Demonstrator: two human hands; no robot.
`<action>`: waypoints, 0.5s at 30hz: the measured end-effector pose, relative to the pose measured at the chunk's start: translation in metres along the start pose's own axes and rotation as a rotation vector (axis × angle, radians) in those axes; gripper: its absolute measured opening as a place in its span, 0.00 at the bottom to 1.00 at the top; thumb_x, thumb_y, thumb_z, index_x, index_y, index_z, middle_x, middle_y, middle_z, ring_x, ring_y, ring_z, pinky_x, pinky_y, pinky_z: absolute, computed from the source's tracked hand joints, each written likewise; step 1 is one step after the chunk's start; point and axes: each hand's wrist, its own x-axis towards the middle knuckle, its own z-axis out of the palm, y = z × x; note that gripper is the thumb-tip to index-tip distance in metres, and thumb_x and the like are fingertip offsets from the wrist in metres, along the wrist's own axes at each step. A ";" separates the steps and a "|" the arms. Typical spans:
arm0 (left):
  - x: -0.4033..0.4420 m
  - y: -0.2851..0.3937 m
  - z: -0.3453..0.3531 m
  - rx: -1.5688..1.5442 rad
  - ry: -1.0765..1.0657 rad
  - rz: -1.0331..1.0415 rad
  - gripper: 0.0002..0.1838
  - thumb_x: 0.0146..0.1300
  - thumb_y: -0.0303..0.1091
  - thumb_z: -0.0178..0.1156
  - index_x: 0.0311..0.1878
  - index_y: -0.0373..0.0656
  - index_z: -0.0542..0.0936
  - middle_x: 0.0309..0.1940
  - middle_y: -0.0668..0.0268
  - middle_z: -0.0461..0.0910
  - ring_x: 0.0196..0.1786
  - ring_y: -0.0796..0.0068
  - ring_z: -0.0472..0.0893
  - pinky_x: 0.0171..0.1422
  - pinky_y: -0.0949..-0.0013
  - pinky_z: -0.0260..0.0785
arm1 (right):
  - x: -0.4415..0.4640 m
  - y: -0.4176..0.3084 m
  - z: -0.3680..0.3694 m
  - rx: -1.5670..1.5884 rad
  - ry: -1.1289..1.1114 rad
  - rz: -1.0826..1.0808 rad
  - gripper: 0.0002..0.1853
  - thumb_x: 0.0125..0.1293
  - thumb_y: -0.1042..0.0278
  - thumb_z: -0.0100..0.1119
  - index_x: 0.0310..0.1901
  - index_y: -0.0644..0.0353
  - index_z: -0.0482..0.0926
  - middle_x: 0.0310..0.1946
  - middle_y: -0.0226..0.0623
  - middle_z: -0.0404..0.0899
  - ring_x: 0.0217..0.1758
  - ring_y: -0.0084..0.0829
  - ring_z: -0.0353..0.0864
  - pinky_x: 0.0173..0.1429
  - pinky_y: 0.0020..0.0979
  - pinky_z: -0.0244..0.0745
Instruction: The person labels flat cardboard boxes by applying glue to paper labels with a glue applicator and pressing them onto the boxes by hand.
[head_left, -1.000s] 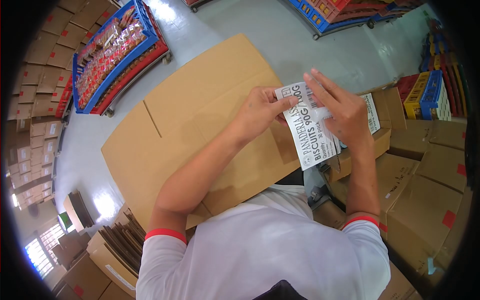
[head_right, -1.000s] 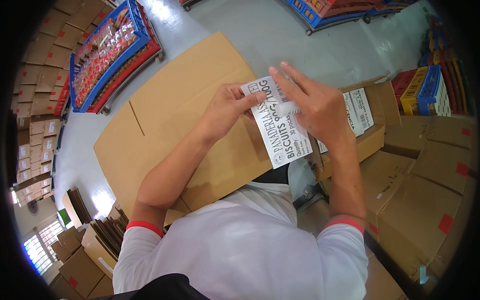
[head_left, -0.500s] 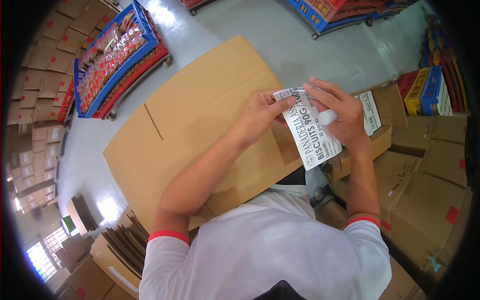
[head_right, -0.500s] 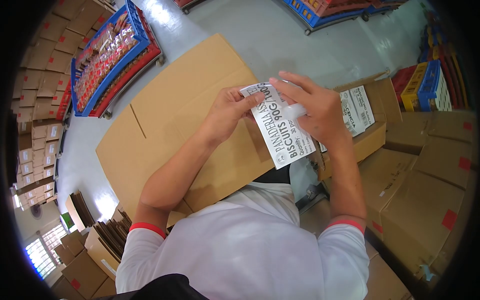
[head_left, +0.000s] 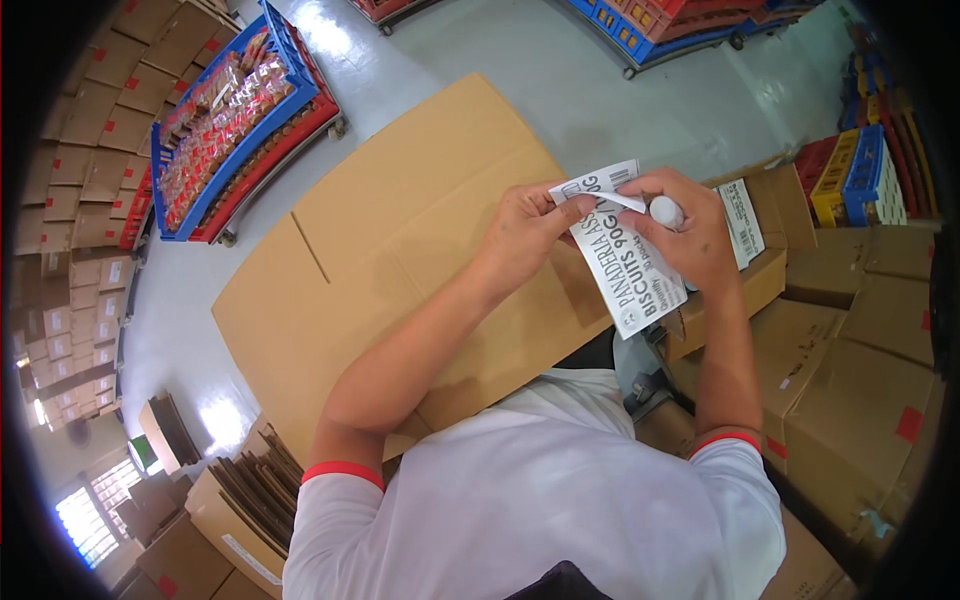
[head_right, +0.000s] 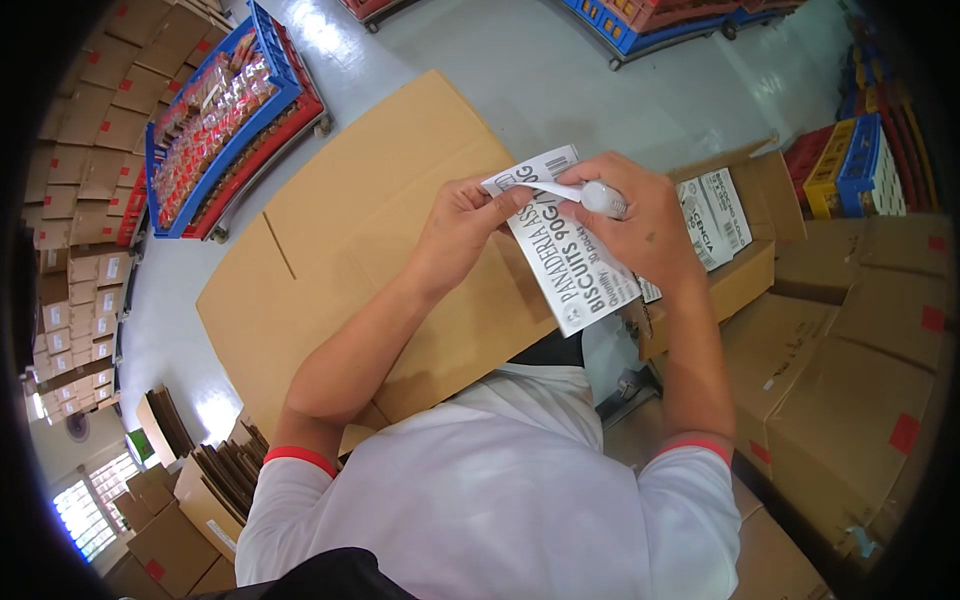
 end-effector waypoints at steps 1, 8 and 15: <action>0.000 -0.001 0.000 0.043 0.010 0.011 0.17 0.78 0.38 0.63 0.58 0.34 0.85 0.44 0.62 0.90 0.45 0.75 0.88 0.52 0.68 0.81 | -0.001 0.000 -0.002 -0.002 0.004 0.003 0.14 0.57 0.84 0.71 0.46 0.62 0.87 0.42 0.41 0.89 0.39 0.30 0.88 0.44 0.29 0.80; -0.003 -0.001 0.007 0.150 0.051 0.115 0.26 0.83 0.43 0.54 0.75 0.37 0.72 0.57 0.55 0.86 0.49 0.69 0.89 0.54 0.69 0.80 | -0.031 0.004 -0.098 -0.007 0.118 0.455 0.06 0.65 0.77 0.70 0.43 0.65 0.86 0.30 0.27 0.84 0.33 0.17 0.78 0.38 0.25 0.73; 0.011 -0.013 -0.010 0.136 0.107 0.013 0.26 0.84 0.46 0.50 0.74 0.38 0.74 0.59 0.54 0.85 0.52 0.69 0.88 0.56 0.69 0.80 | -0.076 0.120 -0.116 -0.148 -0.089 0.645 0.11 0.64 0.74 0.69 0.47 0.65 0.87 0.31 0.30 0.86 0.30 0.19 0.80 0.36 0.27 0.75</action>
